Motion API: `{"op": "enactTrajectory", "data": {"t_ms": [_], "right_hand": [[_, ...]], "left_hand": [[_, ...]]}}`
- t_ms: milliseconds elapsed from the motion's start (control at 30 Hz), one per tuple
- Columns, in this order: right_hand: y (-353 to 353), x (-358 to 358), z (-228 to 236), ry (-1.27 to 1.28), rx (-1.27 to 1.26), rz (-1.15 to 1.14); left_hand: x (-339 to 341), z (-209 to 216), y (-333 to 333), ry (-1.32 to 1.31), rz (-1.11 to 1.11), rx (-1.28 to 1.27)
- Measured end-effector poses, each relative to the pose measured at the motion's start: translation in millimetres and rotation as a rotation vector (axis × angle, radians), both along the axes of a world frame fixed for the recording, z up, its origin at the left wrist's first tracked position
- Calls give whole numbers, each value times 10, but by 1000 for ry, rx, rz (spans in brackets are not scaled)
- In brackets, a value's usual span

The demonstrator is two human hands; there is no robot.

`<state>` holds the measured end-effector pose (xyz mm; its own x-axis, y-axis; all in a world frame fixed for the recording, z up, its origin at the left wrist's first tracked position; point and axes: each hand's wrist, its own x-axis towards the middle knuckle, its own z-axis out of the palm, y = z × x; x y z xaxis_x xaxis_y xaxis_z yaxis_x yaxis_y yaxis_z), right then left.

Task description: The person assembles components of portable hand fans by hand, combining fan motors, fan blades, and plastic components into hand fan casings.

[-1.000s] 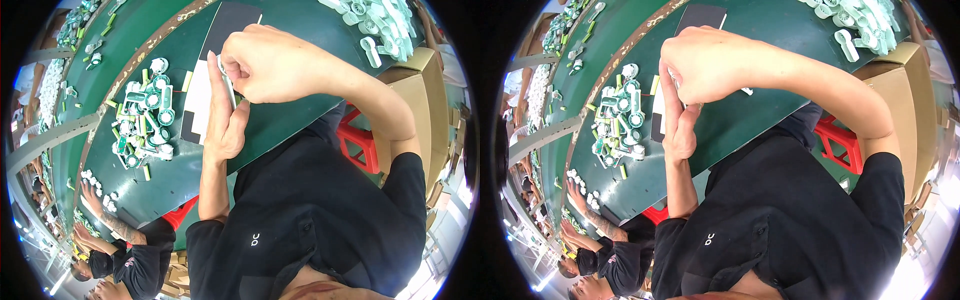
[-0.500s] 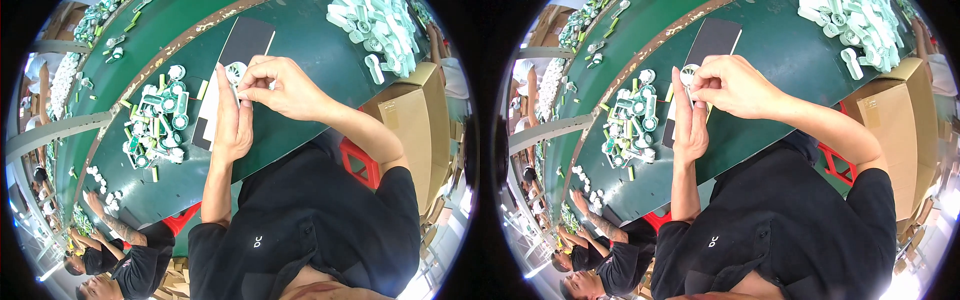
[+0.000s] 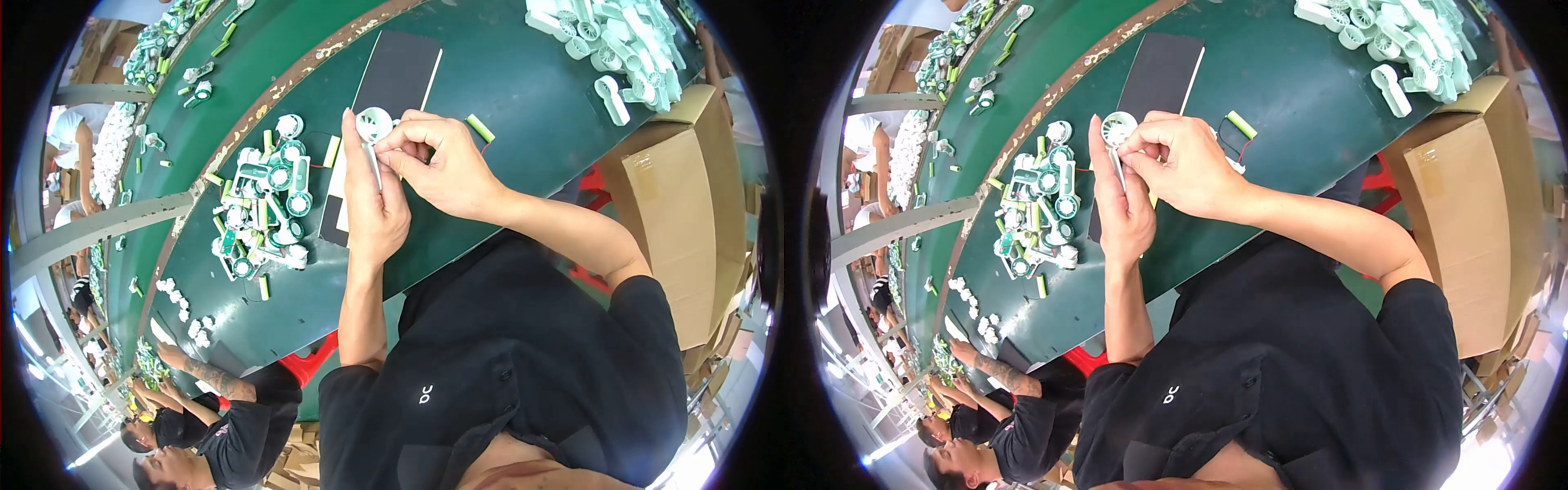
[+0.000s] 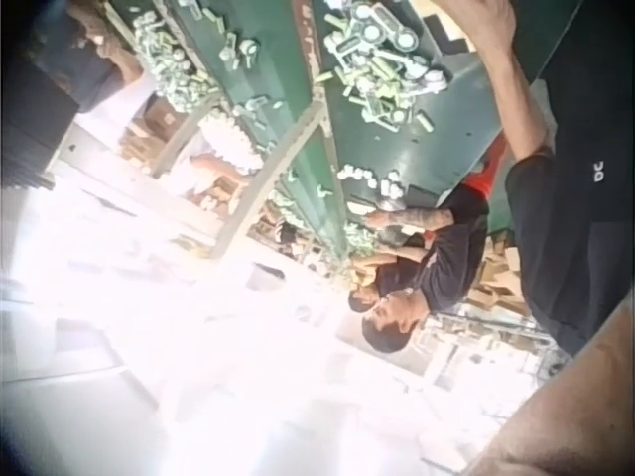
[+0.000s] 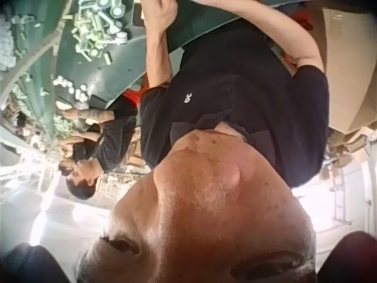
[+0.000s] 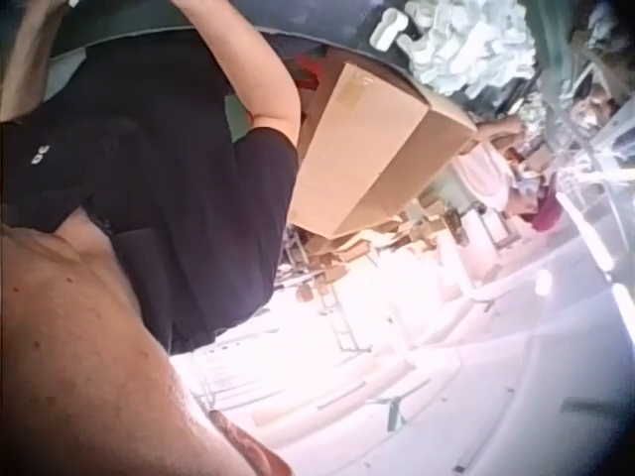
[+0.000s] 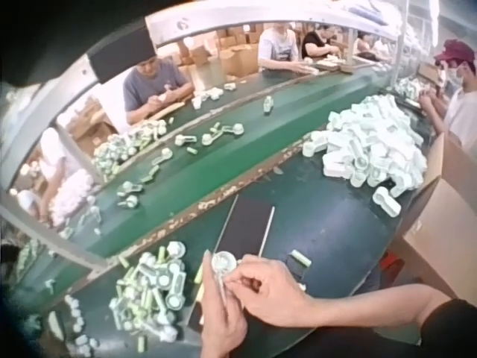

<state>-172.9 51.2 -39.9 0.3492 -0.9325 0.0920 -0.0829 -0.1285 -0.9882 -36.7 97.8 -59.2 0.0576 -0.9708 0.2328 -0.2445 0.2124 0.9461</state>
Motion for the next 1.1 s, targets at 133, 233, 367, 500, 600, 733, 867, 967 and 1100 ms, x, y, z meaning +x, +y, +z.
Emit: {"op": "enactTrajectory", "data": {"t_ms": [133,233,367,500,600,733,867,967,1100], "right_hand": [[5,-93,196,323,-215,31],[-70,-151,263,93,-61,75],[10,-308,367,-164,-142,-101],[-100,-538,418,-91,-121,-106],[-121,-611,354,-16,-75,-77],[-84,-616,254,-32,-44,-60],[-66,-595,214,-23,-19,-37],[-64,-570,191,-15,-8,-19],[-83,-585,133,-1,43,3]], "left_hand": [[-22,2,48,4,-25,10],[-143,58,67,511,44,134],[-33,59,70,651,-173,137],[-74,142,77,622,-140,142],[-118,165,66,542,-94,131],[-173,183,66,449,-39,105],[-164,158,63,409,-32,37],[-138,162,58,404,21,62],[-110,128,57,318,16,36]]}}
